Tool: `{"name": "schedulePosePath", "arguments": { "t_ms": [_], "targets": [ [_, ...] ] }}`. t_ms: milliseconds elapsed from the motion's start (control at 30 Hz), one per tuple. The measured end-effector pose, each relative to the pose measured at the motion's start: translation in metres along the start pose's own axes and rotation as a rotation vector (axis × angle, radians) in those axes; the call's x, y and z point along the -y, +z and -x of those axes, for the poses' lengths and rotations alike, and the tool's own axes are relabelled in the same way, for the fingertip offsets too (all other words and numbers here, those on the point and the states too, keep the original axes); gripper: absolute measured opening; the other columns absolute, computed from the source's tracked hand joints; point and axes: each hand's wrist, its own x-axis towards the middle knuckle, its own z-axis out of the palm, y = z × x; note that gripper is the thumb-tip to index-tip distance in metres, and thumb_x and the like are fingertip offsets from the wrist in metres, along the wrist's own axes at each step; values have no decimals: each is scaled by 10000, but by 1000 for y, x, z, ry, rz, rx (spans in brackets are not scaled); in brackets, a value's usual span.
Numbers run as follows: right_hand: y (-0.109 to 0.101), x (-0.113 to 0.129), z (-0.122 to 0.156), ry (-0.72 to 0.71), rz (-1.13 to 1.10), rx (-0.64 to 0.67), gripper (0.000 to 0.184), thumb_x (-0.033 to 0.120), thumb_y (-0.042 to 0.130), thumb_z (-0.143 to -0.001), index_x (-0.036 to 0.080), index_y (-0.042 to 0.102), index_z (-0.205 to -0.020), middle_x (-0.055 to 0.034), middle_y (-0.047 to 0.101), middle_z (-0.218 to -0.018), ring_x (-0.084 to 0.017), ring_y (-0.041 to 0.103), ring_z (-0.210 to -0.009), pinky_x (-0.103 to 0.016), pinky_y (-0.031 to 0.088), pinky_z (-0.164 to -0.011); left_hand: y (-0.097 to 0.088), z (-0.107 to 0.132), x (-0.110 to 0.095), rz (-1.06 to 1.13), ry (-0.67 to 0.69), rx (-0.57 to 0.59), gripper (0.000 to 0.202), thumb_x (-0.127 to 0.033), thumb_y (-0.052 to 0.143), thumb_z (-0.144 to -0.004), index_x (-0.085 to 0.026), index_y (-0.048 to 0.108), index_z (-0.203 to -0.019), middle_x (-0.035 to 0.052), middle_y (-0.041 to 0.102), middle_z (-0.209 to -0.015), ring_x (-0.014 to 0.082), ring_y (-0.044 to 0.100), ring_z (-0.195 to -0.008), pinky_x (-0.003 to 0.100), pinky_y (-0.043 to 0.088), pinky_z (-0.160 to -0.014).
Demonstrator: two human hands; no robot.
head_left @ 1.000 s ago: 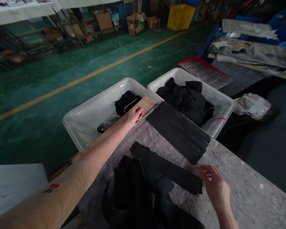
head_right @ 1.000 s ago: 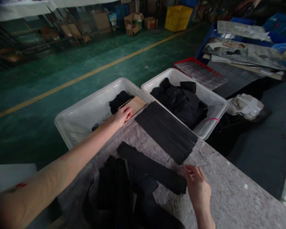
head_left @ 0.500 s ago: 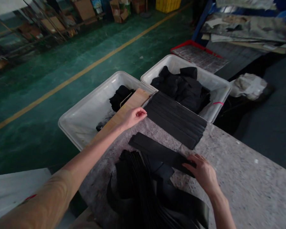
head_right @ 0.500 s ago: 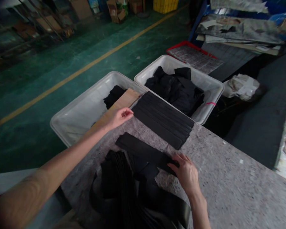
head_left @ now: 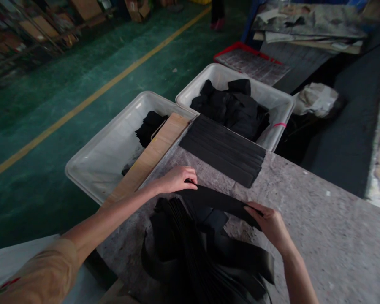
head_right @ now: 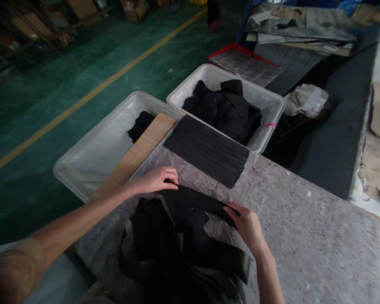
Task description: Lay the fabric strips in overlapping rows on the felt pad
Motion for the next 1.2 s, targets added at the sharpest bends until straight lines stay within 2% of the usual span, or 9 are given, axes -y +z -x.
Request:
{"name": "schedulePosePath", "arguments": {
  "t_ms": [100, 200, 400, 500, 600, 700, 767, 967, 1200],
  "targets": [
    [-1, 0, -1, -74, 87, -171, 332, 525, 547, -874, 245, 724, -859, -48, 694, -977, -213, 654, -865, -311, 511, -757, -10, -1, 0, -1, -52, -70, 215, -388, 679, -818, -196, 672, -721, 30, 660, -781, 167, 589, -775, 266, 389, -719],
    [0, 0, -6, -91, 87, -284, 350, 548, 582, -847, 225, 701, -787, -72, 687, -933, -224, 644, -857, -334, 504, -772, -23, -3, 7, 42, -216, -74, 272, -442, 735, -741, -199, 656, -649, -8, 610, -601, 134, 529, -576, 250, 330, -565],
    [1, -8, -18, -10, -104, -134, 383, 558, 562, -828, 211, 724, -831, -39, 705, -789, -205, 653, -713, -293, 519, -652, -55, -5, 35, 278, -333, 56, 189, -330, 793, -635, -179, 678, -641, 6, 626, -604, 128, 531, -543, 225, 357, -514],
    [0, -12, -21, 44, -133, -45, 396, 565, 552, -829, 210, 721, -780, -5, 666, -661, -179, 620, -618, -257, 488, -562, -63, -7, 49, 356, -359, -56, 202, -339, 774, -654, -160, 685, -682, 30, 647, -645, 133, 553, -564, 226, 391, -524],
    [-3, -11, -25, 12, -127, -16, 357, 529, 557, -853, 217, 725, -814, -12, 688, -744, -177, 636, -687, -248, 492, -596, -68, -11, 60, 373, -445, -190, 278, -391, 782, -652, -150, 644, -666, -8, 567, -544, 89, 472, -443, 203, 319, -424],
    [-5, -4, -29, -78, -64, -65, 315, 500, 567, -861, 230, 725, -823, -40, 704, -920, -190, 651, -829, -255, 508, -682, -71, -17, 69, 361, -524, -259, 334, -422, 788, -655, -152, 592, -645, -52, 476, -481, 49, 386, -364, 184, 243, -363],
    [-5, -1, -32, -98, -48, -132, 326, 508, 563, -860, 228, 714, -789, -49, 698, -915, -195, 646, -852, -262, 510, -715, -74, -20, 75, 398, -540, -254, 334, -402, 808, -633, -146, 598, -678, -44, 523, -533, 43, 413, -383, 175, 278, -371],
    [1, -3, -45, 176, -187, -231, 401, 599, 584, -803, 208, 626, -727, 25, 515, -484, -126, 495, -423, -231, 396, -430, -81, -26, 83, 435, -583, -289, 303, -351, 791, -638, -130, 640, -781, -26, 569, -560, 72, 498, -474, 180, 350, -440],
    [-6, -8, -66, 234, -414, -58, 455, 565, 695, -662, 174, 635, -885, -7, 616, -591, -133, 529, -468, -235, 401, -439, -77, -31, 91, 364, -602, -451, 320, -433, 746, -657, -141, 623, -704, -43, 503, -505, 68, 415, -448, 195, 269, -439]
  ]
}}
